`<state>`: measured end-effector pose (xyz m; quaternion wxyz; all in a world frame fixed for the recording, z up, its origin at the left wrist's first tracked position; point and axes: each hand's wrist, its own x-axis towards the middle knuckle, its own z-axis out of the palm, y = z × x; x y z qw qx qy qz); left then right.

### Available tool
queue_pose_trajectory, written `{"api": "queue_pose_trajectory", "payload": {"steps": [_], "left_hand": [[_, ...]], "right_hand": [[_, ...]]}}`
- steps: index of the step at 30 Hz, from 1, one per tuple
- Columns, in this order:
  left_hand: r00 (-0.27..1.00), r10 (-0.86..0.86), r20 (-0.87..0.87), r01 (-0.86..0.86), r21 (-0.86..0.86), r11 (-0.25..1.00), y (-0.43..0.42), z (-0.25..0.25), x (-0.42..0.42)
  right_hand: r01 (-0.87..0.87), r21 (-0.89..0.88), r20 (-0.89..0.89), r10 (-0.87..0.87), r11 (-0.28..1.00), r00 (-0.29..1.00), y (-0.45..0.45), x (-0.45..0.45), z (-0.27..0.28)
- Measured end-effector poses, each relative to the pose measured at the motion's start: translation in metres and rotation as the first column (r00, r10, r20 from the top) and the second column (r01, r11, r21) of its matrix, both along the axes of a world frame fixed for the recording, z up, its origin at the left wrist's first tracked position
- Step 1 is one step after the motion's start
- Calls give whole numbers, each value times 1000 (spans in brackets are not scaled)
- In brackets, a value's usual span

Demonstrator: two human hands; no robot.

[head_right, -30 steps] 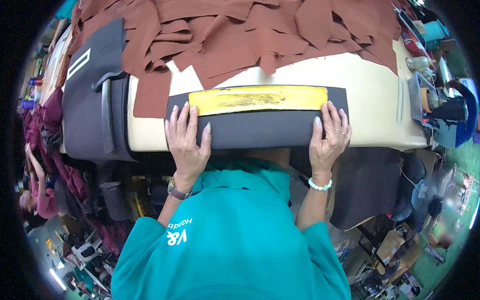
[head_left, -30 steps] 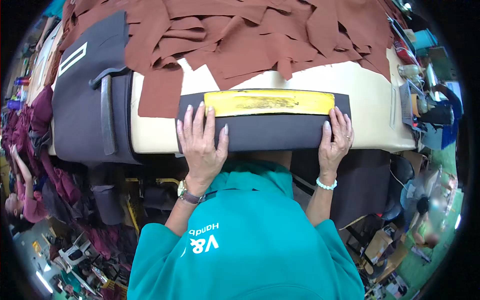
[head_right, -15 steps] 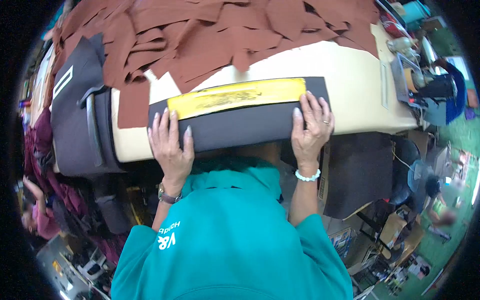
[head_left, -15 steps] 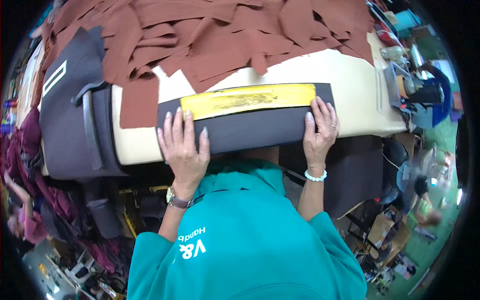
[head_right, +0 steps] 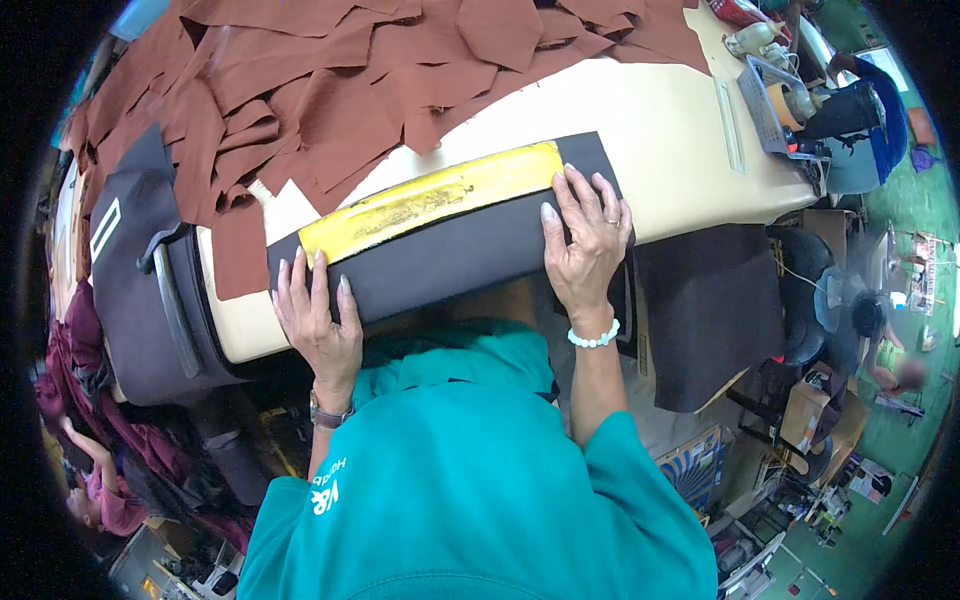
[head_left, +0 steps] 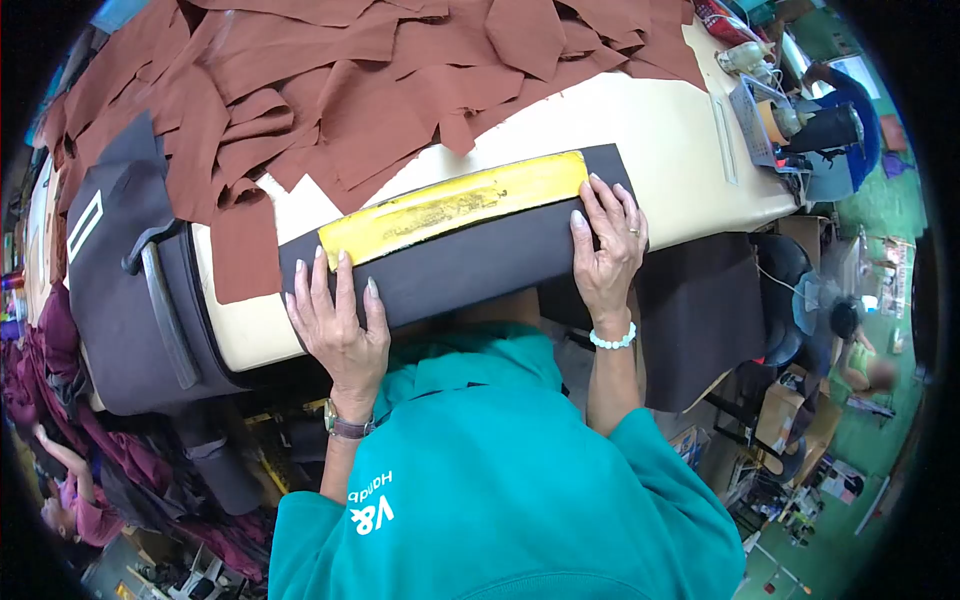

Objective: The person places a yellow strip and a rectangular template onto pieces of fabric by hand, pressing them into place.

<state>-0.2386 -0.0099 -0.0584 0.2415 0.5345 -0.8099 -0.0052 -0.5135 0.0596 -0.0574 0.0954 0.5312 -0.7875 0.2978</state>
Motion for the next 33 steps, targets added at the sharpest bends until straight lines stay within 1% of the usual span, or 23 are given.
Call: {"api": "queue_pose_trajectory", "payload": {"steps": [15,25,33], "left_hand": [[1000,-6,-16,6,-2,1000,0,-1,0],[1000,-5,-30,6,7,1000,0,0,0],[999,-15,-32,15,6,1000,-1,2,-1]], "right_hand": [[7,32,-29,-6,999,1000,0,-1,0],[1,3,-19,-1,1000,1000,0,-2,-3],[-2,31,-44,3,1000,999,-1,-2,-1]]}}
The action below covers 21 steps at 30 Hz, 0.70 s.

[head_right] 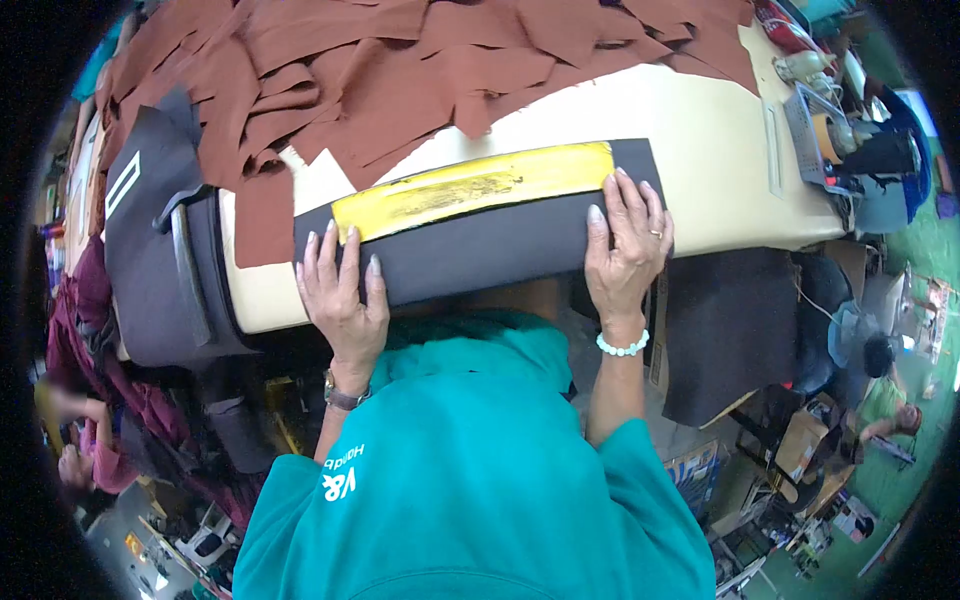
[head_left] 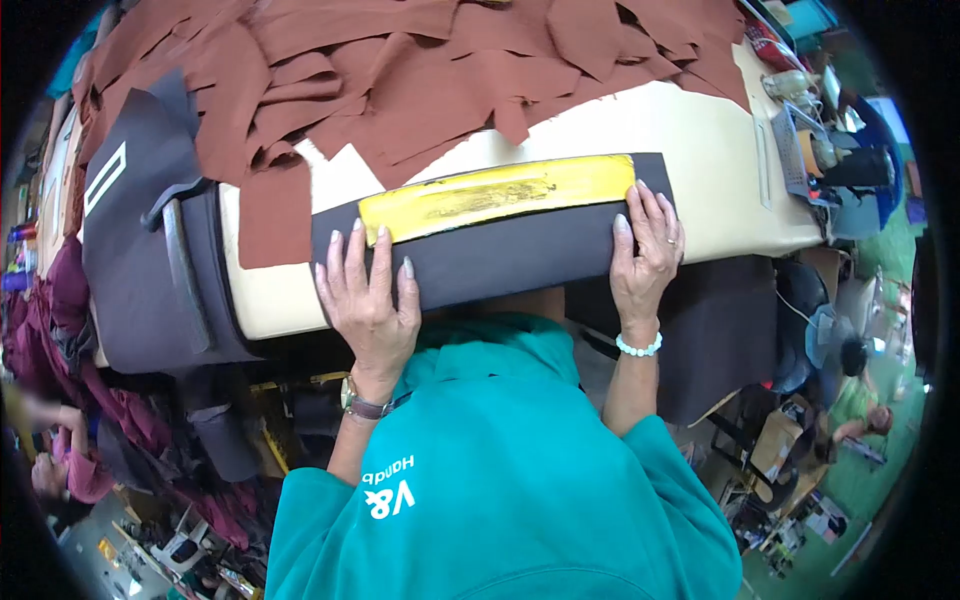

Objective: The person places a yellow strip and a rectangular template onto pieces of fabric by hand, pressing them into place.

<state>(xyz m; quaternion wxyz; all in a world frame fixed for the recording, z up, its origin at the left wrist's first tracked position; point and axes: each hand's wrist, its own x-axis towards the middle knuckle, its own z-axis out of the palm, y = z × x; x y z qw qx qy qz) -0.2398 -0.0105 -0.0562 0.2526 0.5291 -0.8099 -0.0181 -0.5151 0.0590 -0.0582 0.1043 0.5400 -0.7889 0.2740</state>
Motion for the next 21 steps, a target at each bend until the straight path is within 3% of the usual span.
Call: {"api": "queue_pose_trajectory", "payload": {"steps": [21], "left_hand": [[1000,-2,-4,2,21,1000,0,-1,2]], "right_hand": [[-31,-2,-34,31,1000,999,0,-1,0]]}}
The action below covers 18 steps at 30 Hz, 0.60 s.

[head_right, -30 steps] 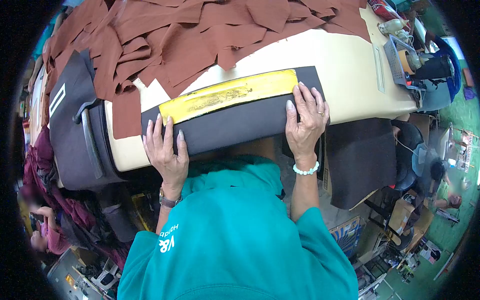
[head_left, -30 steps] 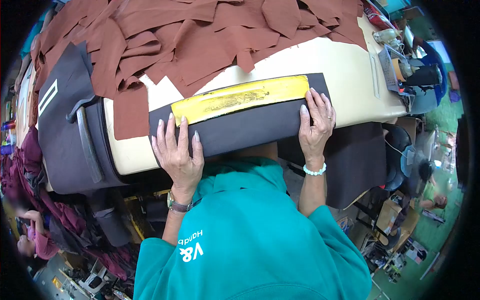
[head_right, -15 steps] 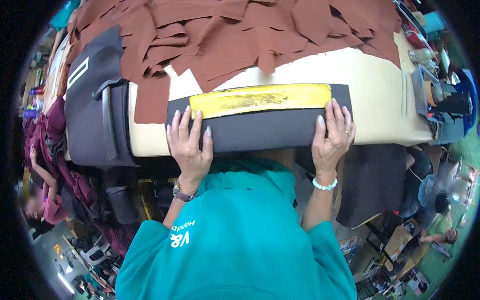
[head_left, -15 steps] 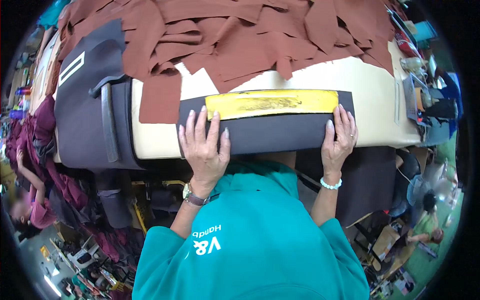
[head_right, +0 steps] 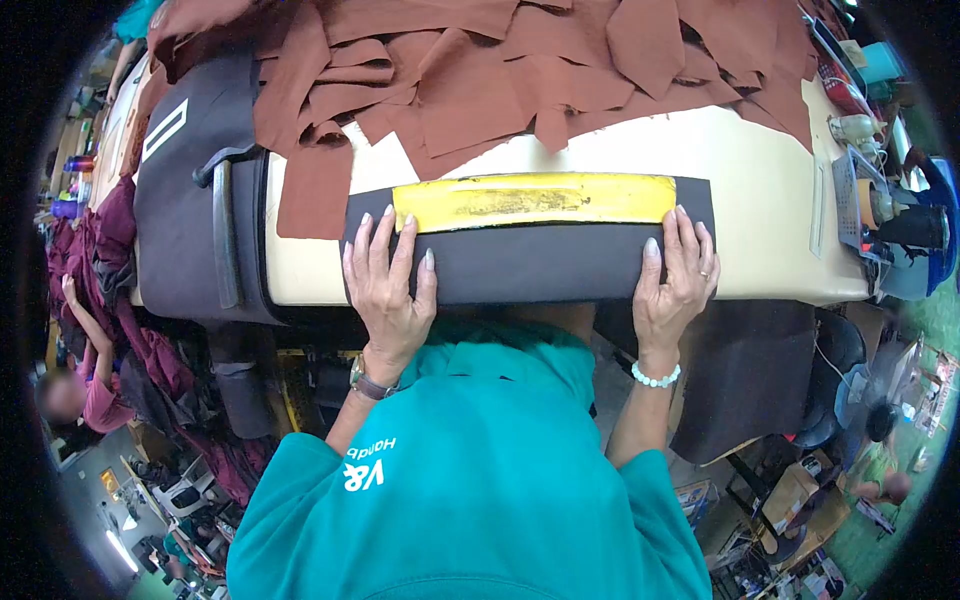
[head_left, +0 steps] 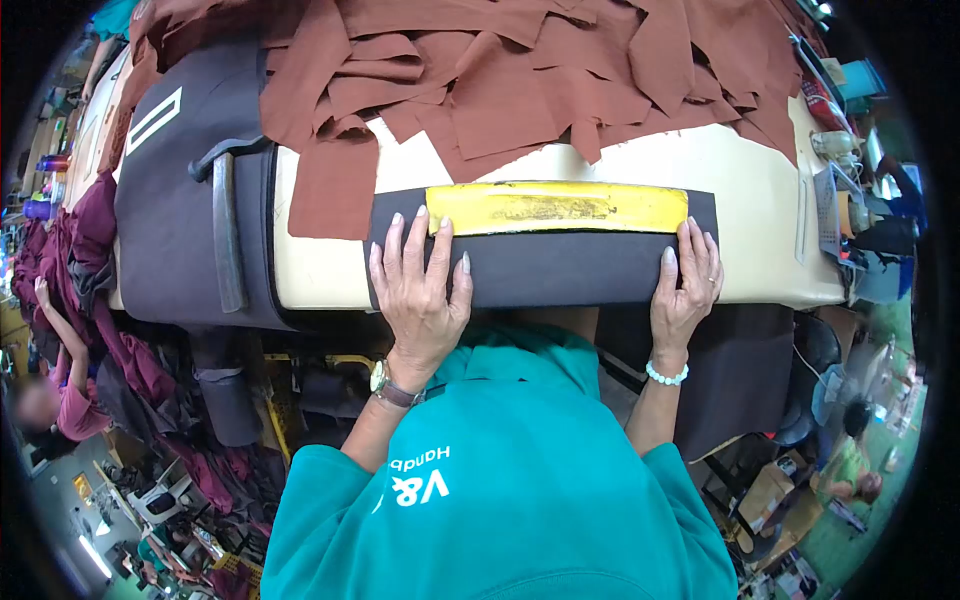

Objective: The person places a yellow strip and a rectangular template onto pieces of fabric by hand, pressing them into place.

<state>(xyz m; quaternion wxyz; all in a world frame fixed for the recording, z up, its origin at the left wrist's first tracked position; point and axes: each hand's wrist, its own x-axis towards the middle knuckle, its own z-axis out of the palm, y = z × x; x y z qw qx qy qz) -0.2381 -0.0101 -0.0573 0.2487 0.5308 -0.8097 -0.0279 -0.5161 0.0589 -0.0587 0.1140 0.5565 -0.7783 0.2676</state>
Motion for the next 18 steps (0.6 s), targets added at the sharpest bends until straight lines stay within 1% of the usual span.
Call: {"api": "queue_pose_trajectory", "payload": {"steps": [3,5,7,8,9,10,11,13,14,15,17,18], "left_hand": [[1000,-1,-12,1,-1,1000,0,2,-1],[1000,-10,19,9,21,1000,-1,3,0],[993,-18,113,18,-2,1000,-2,11,-2],[976,-34,216,34,0,999,-2,16,-3],[961,-66,267,70,-3,998,-6,19,-3],[959,-101,266,98,26,995,-9,20,-2],[955,-135,264,126,52,991,-12,21,-2],[953,-189,239,174,84,981,-16,25,-4],[946,-195,258,181,77,981,-15,28,-8],[939,-200,278,187,71,980,-15,30,-11],[910,-203,361,208,23,978,-17,28,-12],[909,-210,359,215,28,976,-18,30,-13]], "right_hand": [[-4,9,-9,4,1000,1000,-1,1,1],[1,27,-33,0,1000,999,-1,0,4],[-34,17,-47,35,999,998,-5,2,11],[-30,73,-99,38,997,994,-6,2,17],[-25,128,-148,44,991,988,-7,0,21],[-60,115,-128,75,992,989,-8,-6,21],[-67,152,-116,85,986,990,-9,-9,23],[-69,181,-145,96,981,985,-12,-7,30],[-68,196,-138,96,978,986,-15,-4,35],[-95,181,-92,113,979,989,-17,-4,41],[-141,157,116,124,977,985,-22,-29,53],[-43,78,126,33,996,991,-21,-52,46]]}}
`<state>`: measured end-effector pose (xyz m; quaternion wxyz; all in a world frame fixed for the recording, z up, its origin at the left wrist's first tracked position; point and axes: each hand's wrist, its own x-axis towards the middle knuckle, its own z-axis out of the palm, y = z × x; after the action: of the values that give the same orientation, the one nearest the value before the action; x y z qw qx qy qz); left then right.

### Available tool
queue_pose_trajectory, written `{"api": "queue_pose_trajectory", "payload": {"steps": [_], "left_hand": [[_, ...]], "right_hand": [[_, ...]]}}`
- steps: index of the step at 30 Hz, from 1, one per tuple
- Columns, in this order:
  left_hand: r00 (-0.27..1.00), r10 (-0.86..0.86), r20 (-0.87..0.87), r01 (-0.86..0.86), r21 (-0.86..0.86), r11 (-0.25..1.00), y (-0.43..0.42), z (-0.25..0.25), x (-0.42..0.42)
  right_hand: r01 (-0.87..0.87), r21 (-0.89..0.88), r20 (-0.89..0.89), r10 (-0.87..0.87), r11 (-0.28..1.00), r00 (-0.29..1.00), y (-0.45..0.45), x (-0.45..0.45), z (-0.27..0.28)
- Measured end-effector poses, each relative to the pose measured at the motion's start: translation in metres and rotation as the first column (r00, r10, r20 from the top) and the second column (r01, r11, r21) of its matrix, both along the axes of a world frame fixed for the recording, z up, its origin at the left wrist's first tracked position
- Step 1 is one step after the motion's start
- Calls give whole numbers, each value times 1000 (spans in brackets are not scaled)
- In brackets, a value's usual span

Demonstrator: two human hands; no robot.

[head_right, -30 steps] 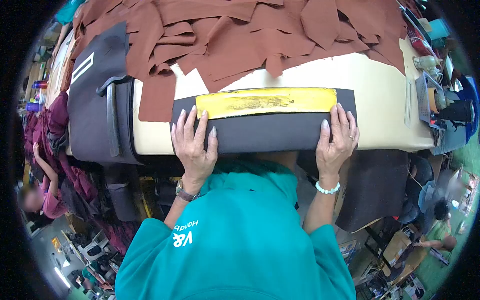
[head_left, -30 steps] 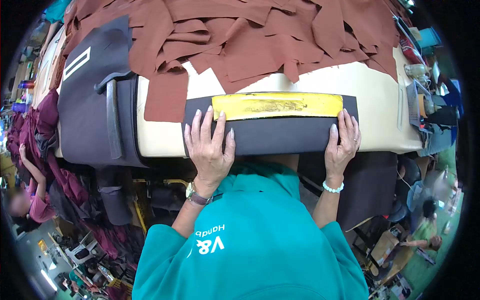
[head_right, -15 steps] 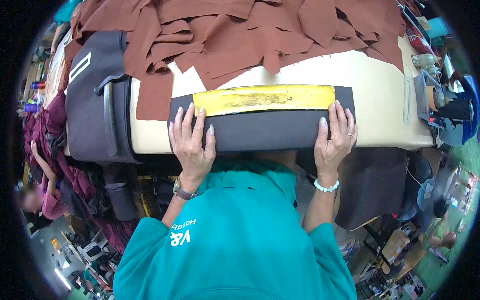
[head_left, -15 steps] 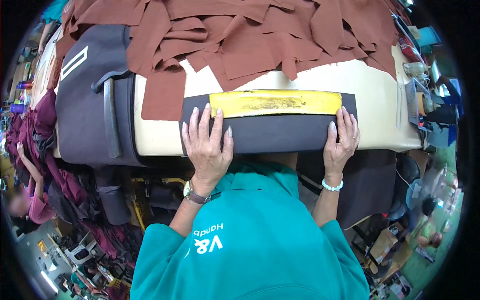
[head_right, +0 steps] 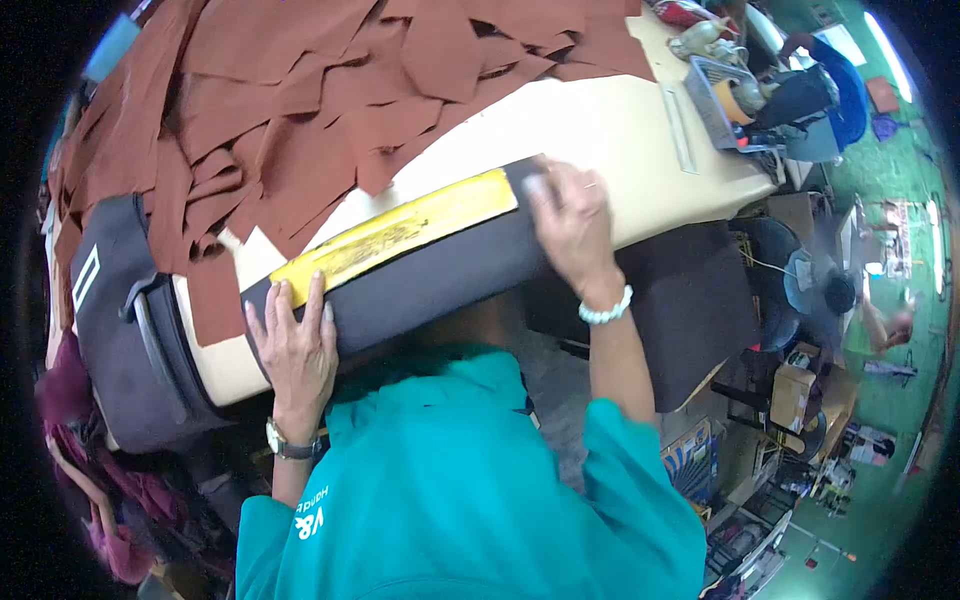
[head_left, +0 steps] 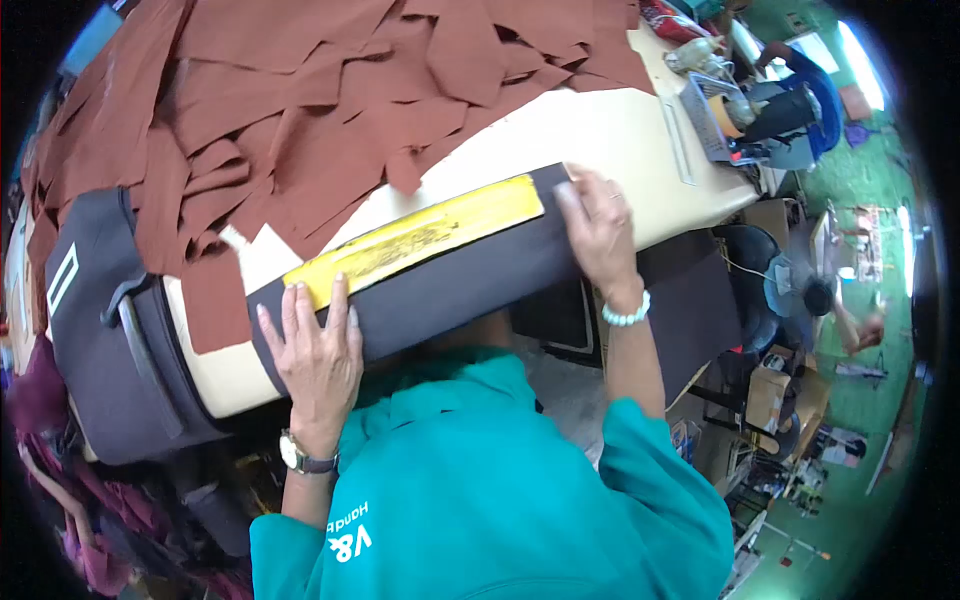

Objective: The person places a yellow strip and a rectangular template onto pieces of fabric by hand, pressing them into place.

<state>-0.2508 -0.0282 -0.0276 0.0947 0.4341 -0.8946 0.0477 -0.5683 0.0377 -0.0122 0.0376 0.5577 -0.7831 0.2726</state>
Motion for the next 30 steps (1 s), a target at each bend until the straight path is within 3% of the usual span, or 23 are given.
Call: {"api": "queue_pose_trajectory", "payload": {"steps": [1,3,5,8,11,13,14,15,17,19,23,26,28,30], "left_hand": [[1000,-1,1,1,6,1000,-1,2,0],[1000,-9,-19,9,6,1000,-2,1,-1],[1000,-3,-19,4,12,1000,-1,1,-1],[1000,-9,-24,9,-6,1000,-1,-1,-1],[999,-16,-32,16,-4,1000,-3,1,-1],[997,-46,-61,45,-17,999,-6,4,0],[996,-60,-68,59,-8,998,-7,6,1],[994,-70,-78,70,-2,998,-9,7,1],[985,-115,-132,117,6,993,-14,13,-1],[972,-144,-183,159,68,985,-20,17,-3],[919,-141,-368,227,203,952,-37,16,-2],[854,-102,-509,277,280,919,-51,13,6],[811,-4,-586,300,410,861,-53,12,13],[776,52,-629,331,476,815,-55,9,17]], "right_hand": [[94,-79,21,-93,992,995,3,-31,-10],[277,-184,-101,-298,943,949,12,-90,-14],[493,-186,-256,-526,850,811,26,-137,-18],[624,-63,-288,-613,779,736,43,-170,-29],[574,-44,-291,-561,817,775,49,-185,-32],[623,15,-353,-579,782,735,55,-197,-32],[644,-102,-245,-647,758,722,54,-186,-24],[594,-189,-188,-623,782,759,57,-185,-21],[469,-324,131,-452,821,882,61,-172,-13],[424,-355,574,-163,833,803,50,-94,16],[184,-323,733,123,928,669,37,17,26],[-26,-320,839,296,947,457,25,45,11],[-136,-289,876,319,948,363,15,52,4],[-197,-191,904,250,962,346,7,57,3]]}}
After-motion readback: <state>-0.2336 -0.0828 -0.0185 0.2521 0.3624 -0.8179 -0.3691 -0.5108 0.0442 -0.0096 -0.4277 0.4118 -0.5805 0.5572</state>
